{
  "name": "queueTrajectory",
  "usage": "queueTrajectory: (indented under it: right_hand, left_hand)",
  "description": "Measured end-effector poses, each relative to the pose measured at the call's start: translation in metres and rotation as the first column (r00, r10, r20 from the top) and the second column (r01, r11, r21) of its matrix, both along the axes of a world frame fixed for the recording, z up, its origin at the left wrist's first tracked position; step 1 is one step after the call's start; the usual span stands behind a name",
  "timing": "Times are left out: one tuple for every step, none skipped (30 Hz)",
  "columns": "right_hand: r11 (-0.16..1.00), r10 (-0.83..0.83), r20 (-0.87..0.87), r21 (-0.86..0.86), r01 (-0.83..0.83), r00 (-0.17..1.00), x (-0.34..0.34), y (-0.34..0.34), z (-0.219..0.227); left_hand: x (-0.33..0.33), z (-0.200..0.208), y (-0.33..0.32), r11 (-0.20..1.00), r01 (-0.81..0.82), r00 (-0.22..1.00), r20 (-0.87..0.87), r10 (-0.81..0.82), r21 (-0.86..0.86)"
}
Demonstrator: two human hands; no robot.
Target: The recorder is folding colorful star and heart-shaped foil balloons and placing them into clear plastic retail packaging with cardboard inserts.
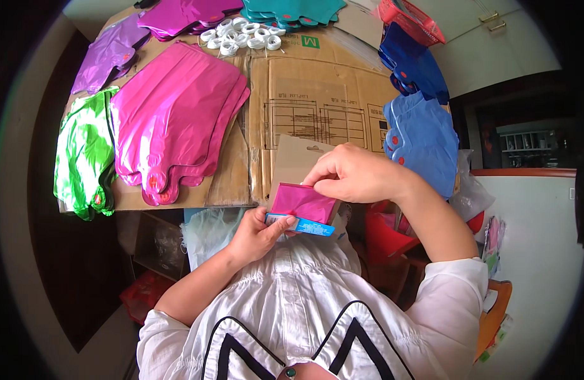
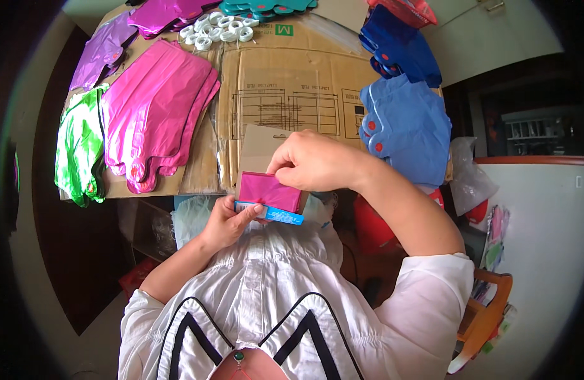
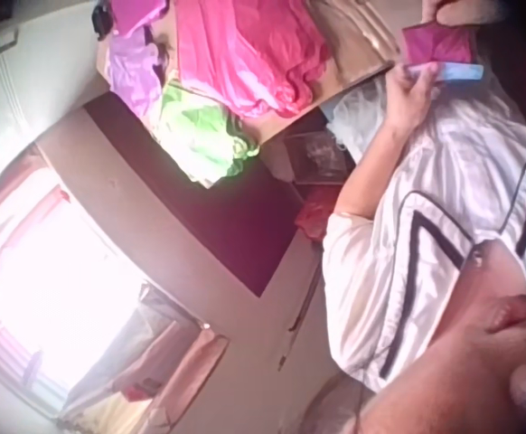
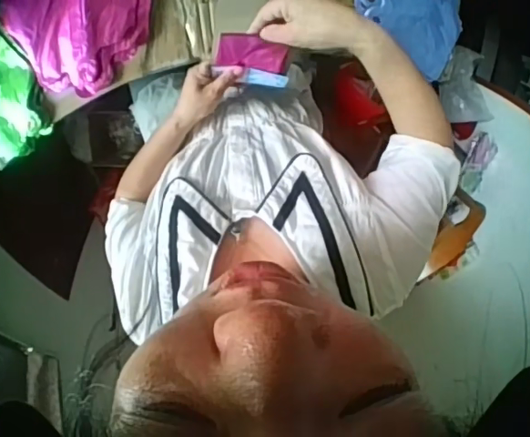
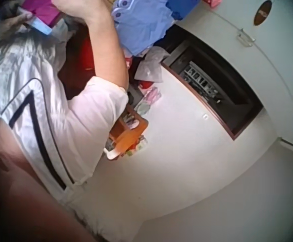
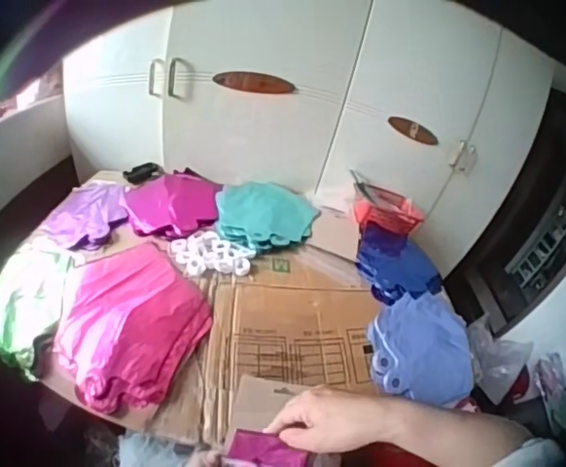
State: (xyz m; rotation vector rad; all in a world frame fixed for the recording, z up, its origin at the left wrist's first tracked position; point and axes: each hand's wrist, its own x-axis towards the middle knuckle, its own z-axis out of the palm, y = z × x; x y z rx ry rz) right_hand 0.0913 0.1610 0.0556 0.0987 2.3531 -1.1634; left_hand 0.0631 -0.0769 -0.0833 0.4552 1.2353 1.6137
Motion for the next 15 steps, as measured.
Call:
queueTrajectory:
  right_hand:
    - [0.999,-0.01,0.031,-0.049,0.011,0.999,-0.001,-0.002,0.003]
    - [0.995,-0.017,0.061,-0.098,0.023,0.998,-0.003,-0.005,0.006]
    - [0.989,-0.022,0.092,-0.146,0.036,0.996,-0.005,-0.007,0.007]
    - [0.992,-0.031,0.093,-0.122,0.042,0.995,-0.005,-0.01,0.004]
    - [0.994,-0.039,0.095,-0.097,0.049,0.995,-0.004,-0.012,-0.003]
    - [0.996,-0.045,0.096,-0.074,0.053,0.994,-0.005,-0.014,-0.007]
    - [0.997,-0.045,0.109,-0.052,0.051,0.993,-0.005,-0.015,-0.007]
    - [0.998,-0.046,0.122,-0.03,0.05,0.991,-0.006,-0.016,-0.006]
    - [0.999,-0.047,0.135,-0.006,0.048,0.99,-0.007,-0.016,-0.005]
    - [0.998,-0.066,0.129,-0.013,0.068,0.99,-0.006,-0.016,-0.007]
    - [0.996,-0.085,0.122,-0.02,0.088,0.989,-0.003,-0.017,-0.012]
    - [0.994,-0.104,0.116,-0.028,0.108,0.988,-0.001,-0.017,-0.015]
    - [0.994,-0.109,0.081,0.006,0.109,0.991,0.0,-0.018,-0.016]
    - [0.993,-0.113,0.047,0.04,0.111,0.993,0.001,-0.019,-0.017]
    - [0.991,-0.116,0.012,0.073,0.115,0.993,0.002,-0.02,-0.018]
  left_hand:
    - [0.0,0.0,0.0,1.0,0.0,1.0,-0.001,0.0,-0.001]
    - [0.0,0.001,0.0,1.0,0.001,1.0,-0.003,-0.001,-0.002]
    - [-0.001,0.002,0.001,1.0,0.0,1.0,-0.005,0.0,-0.002]
    - [-0.001,0.004,0.001,1.0,-0.003,1.0,0.015,0.003,-0.009]
    - [0.0,0.006,0.002,1.0,-0.006,0.999,0.034,0.006,-0.015]
    - [0.0,0.007,0.002,1.0,-0.011,0.998,0.054,0.012,-0.022]
    - [-0.001,0.009,0.002,1.0,-0.009,0.998,0.066,0.011,-0.024]
    - [-0.001,0.011,0.002,1.0,-0.008,0.997,0.077,0.01,-0.025]
    - [-0.002,0.012,0.003,1.0,-0.006,0.996,0.089,0.008,-0.024]
    - [-0.001,0.013,0.003,0.999,-0.009,0.996,0.093,0.012,-0.031]
    - [0.0,0.014,0.003,0.999,-0.013,0.995,0.097,0.016,-0.037]
    - [0.001,0.015,0.003,0.999,-0.016,0.995,0.101,0.02,-0.044]
    - [0.001,0.017,0.004,0.999,-0.019,0.993,0.118,0.024,-0.05]
    - [0.0,0.02,0.005,0.998,-0.021,0.99,0.135,0.029,-0.056]
    - [0.001,0.022,0.005,0.998,-0.023,0.988,0.151,0.033,-0.064]
